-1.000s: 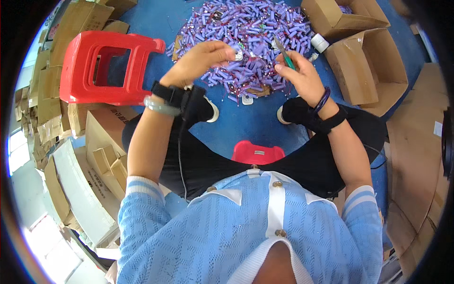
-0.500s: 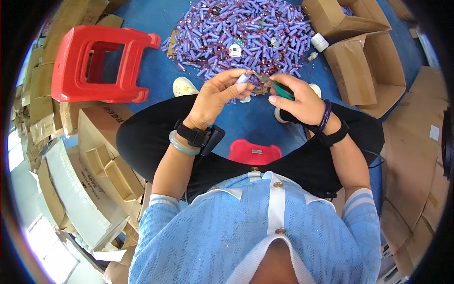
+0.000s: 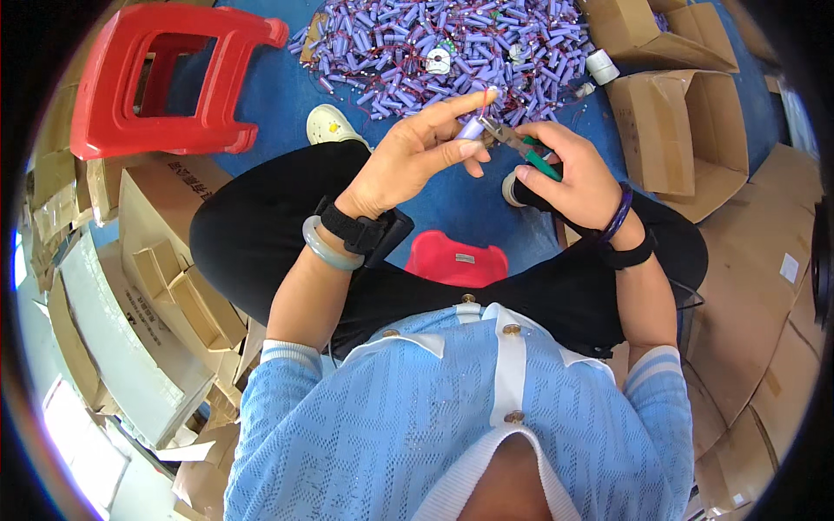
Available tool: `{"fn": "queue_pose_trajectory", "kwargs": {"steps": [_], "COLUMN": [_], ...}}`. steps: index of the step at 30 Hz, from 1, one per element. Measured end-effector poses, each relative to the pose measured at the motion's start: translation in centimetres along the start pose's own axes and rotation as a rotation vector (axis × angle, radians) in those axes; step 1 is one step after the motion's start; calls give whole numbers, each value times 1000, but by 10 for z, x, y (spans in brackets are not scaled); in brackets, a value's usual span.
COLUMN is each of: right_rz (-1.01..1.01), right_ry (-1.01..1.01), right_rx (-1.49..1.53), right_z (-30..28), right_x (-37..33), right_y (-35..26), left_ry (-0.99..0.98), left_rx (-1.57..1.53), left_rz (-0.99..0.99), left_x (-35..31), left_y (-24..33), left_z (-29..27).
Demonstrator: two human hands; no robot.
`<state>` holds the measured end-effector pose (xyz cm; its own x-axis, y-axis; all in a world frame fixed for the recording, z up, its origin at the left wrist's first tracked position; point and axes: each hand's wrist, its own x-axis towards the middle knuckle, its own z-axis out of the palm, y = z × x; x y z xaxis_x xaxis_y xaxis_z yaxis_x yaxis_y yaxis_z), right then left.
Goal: Sorting and preparing purple battery cells/electronic components using pliers and wires.
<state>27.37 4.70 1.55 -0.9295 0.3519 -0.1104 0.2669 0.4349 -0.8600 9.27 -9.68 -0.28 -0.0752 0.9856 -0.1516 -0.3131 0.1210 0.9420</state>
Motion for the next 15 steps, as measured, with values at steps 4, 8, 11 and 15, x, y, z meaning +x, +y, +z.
{"fn": "queue_pose_trajectory", "kwargs": {"steps": [4,8,11,15], "right_rz": [39,60,38,11], "right_ry": [-5,-29,-40,-35], "right_rx": [-14,-17,-1,-7], "right_z": [-2,-2,-1,0], "right_x": [-1,-3,-3,-2], "right_y": [-2,5,5,7], "left_ry": [-36,-32,-73,-83], "left_rx": [-2,9,-13,-2], "left_rz": [5,-13,-10,-1], "left_x": [1,0,0,-2], "left_y": [-4,-2,-3,-3], "left_z": [-4,-2,-3,-1]}}
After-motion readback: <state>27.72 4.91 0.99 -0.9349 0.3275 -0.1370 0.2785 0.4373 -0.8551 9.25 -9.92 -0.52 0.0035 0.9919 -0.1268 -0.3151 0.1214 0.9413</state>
